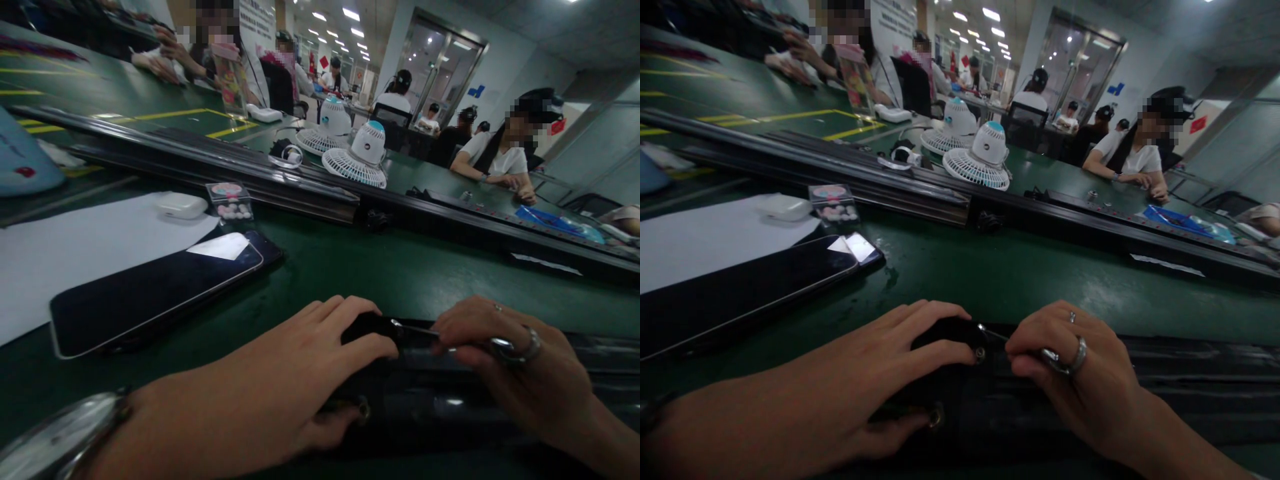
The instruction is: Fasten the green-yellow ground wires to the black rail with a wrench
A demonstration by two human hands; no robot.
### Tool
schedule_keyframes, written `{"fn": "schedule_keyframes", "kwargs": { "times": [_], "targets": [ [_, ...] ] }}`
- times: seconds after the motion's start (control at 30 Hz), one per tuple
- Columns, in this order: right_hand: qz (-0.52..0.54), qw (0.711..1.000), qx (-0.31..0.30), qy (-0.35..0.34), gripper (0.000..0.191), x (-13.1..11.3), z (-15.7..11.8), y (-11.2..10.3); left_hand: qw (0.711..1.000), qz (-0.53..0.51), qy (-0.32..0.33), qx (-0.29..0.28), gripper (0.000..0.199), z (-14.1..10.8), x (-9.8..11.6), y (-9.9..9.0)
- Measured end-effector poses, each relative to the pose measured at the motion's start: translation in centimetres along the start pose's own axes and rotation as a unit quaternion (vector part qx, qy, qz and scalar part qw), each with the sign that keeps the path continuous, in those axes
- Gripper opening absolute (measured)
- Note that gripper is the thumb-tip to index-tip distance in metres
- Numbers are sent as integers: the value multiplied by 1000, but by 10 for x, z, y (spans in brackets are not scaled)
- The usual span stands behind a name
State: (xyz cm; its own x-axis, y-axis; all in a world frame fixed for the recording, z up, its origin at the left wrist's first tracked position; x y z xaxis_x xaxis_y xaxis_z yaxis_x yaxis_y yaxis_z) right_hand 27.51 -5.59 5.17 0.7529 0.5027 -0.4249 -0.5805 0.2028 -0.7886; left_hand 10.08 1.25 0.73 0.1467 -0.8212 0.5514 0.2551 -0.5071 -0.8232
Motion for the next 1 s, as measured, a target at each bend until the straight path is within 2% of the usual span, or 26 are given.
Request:
{"fn": "schedule_keyframes", "kwargs": {
  "times": [0.07,0.33,0.47,0.73,0.87,1.0],
  "targets": [
    [5,1000,-1,9,9,4,-2,-3,1000,-3,1,-2,63,-1,0,-1],
    [-5,990,53,133,7,21,-14,-4,1000,10,7,4,61,0,0,-2],
    [-11,987,59,149,9,20,-14,-2,999,28,22,20,67,1,1,-2],
    [-16,994,34,105,8,11,-6,4,998,54,31,17,62,2,2,0],
    [-19,999,-23,16,10,-2,1,7,997,58,35,22,55,1,3,0],
    [-15,990,-100,-93,13,-17,5,8,997,59,41,8,63,0,2,0]
  ]
}}
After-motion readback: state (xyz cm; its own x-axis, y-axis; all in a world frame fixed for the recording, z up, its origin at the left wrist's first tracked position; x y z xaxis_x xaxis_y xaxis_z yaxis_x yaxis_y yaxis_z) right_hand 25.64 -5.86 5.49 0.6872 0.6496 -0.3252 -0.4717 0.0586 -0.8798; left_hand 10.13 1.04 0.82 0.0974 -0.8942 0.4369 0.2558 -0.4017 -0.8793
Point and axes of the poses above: each hand's wrist, its own z-axis towards the middle knuckle, its own y-axis out of the palm, x = y × z, the point moved 7 cm from there along z, towards the middle knuckle, and after that the axes turned 4 degrees about y, right-handed, at the moved point
